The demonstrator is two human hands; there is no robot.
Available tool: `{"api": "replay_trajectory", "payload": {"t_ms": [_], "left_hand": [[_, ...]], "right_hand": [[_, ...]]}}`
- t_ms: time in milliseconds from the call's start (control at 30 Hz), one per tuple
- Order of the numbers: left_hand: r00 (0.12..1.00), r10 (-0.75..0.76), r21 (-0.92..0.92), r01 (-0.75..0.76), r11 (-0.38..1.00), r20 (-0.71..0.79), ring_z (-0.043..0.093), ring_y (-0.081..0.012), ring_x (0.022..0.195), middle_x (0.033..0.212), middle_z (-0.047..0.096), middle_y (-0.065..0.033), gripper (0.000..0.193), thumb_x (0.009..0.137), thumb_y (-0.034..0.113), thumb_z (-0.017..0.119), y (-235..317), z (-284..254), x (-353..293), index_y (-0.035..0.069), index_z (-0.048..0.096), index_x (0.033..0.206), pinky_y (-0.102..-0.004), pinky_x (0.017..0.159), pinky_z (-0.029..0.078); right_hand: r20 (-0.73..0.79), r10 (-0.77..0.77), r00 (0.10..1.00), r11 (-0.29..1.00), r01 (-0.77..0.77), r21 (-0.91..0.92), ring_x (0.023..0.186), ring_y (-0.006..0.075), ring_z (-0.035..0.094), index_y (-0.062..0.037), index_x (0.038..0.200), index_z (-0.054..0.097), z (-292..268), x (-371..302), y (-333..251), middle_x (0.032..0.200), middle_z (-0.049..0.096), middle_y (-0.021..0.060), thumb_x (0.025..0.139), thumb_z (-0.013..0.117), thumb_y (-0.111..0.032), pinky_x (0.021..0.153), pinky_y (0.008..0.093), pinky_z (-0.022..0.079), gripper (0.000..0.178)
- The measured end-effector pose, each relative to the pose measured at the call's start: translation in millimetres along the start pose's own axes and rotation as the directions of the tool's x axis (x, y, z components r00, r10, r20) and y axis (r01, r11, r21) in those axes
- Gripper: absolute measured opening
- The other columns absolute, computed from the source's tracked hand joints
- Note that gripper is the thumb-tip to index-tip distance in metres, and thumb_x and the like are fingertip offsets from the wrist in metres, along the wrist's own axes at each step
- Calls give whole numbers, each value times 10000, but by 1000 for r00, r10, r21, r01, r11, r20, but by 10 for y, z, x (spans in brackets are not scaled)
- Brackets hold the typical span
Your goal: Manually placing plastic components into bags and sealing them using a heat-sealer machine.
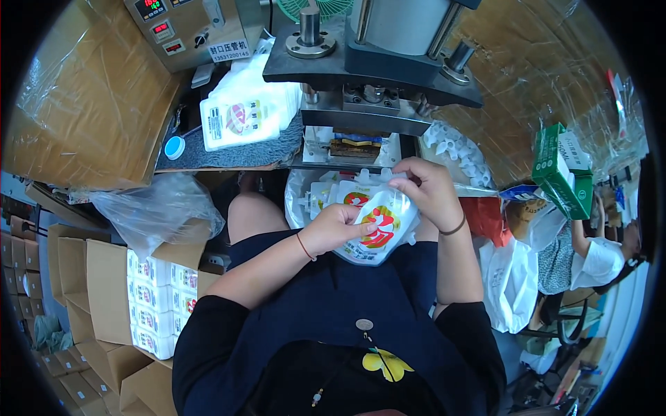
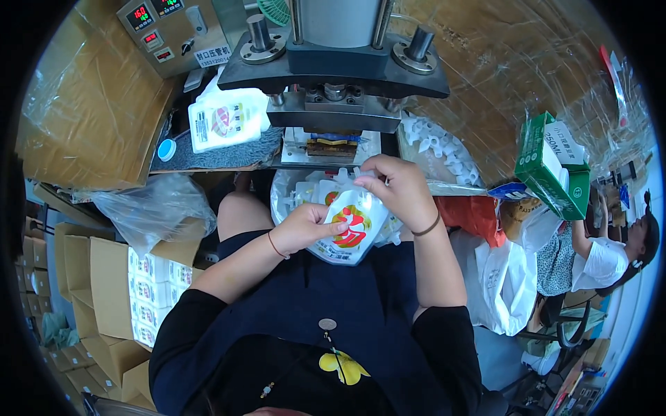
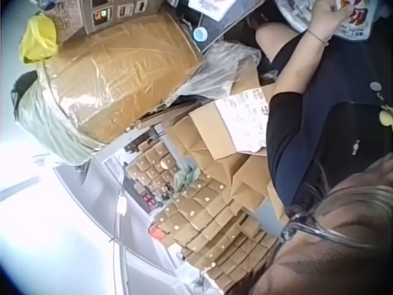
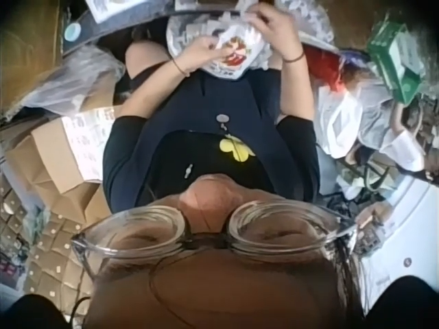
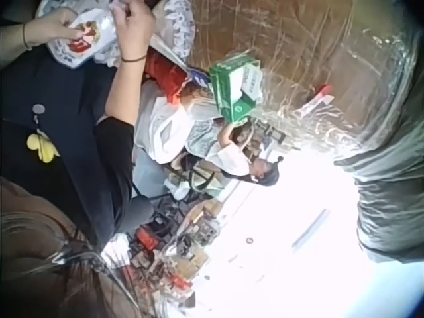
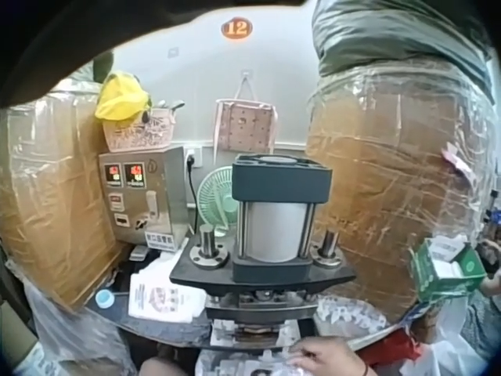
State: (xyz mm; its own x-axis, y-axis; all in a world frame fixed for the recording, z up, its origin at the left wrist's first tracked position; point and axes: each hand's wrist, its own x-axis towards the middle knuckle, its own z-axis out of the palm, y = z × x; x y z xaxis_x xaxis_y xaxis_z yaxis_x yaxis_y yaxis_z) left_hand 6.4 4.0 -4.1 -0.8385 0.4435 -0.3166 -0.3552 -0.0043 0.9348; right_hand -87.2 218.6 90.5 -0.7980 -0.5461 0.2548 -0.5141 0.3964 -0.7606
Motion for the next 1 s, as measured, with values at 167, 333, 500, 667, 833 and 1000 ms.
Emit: {"api": "replay_trajectory", "payload": {"t_ms": [167, 333, 500, 667, 833, 1000], "left_hand": [[997, -1, -335, 28, 942, 82, 659, -117, 986, 1118, 703, -83, 330, 948, 194, 689, 84, 116, -30, -24, 649, 1192, -289, 911, 525], [999, -11, -377, 29, 926, 49, 664, -145, 1012, 1139, 696, -76, 319, 893, 29, 666, -39, -14, 21, -11, 637, 1208, -321, 918, 524], [997, 15, -511, -55, 858, -82, 692, -189, 997, 1144, 696, -126, 342, 877, 20, 665, 162, -435, 180, -36, 619, 1211, -335, 897, 547], [974, 141, -377, -200, 904, -177, 685, -191, 977, 1180, 667, -134, 419, 912, 78, 669, 194, -534, 203, -23, 525, 1293, -339, 869, 558], [417, 757, 864, 256, 433, -503, 454, -379, 1324, 1458, 414, -270, 636, 906, 385, 668, 381, -1639, -145, 32, 463, 1394, -500, 1072, 384], [782, 602, 975, 220, -23, -162, 453, -393, 1329, 1475, 437, -220, 598, 873, 318, 678, 175, -1487, -548, 114, 508, 1409, -503, 1069, 385]], "right_hand": [[222, -58, 973, 994, 78, -82, 912, 330, 643, -36, 974, 679, -72, 43, 58, 922, 685, 147, 957, 579, -231, 793, 413, 504, 220], [-173, -36, 984, 845, -62, -531, 989, 393, 639, -64, 1179, 635, -352, 146, 539, 1048, 670, 185, 944, 599, -200, 859, 429, 512, 274], [-155, 134, 979, 674, -205, -710, 1012, 410, 623, -79, 1235, 595, -467, 84, 1074, 1117, 651, 192, 879, 660, -185, 863, 464, 504, 377], [-198, 229, 953, 742, -303, -598, 1031, 426, 607, -52, 1198, 577, -329, 71, 1344, 1180, 605, 221, 848, 697, -180, 882, 469, 496, 390], [-305, -26, 952, 775, -173, -607, 953, 433, 613, -13, 1088, 571, -392, -19, 1301, 911, 623, 207, 846, 700, -165, 847, 441, 506, 314], [-346, -31, 938, 781, -193, -594, 919, 394, 645, -23, 1136, 576, -414, -81, 1200, 1027, 659, 211, 834, 705, -146, 773, 440, 522, 351]]}}
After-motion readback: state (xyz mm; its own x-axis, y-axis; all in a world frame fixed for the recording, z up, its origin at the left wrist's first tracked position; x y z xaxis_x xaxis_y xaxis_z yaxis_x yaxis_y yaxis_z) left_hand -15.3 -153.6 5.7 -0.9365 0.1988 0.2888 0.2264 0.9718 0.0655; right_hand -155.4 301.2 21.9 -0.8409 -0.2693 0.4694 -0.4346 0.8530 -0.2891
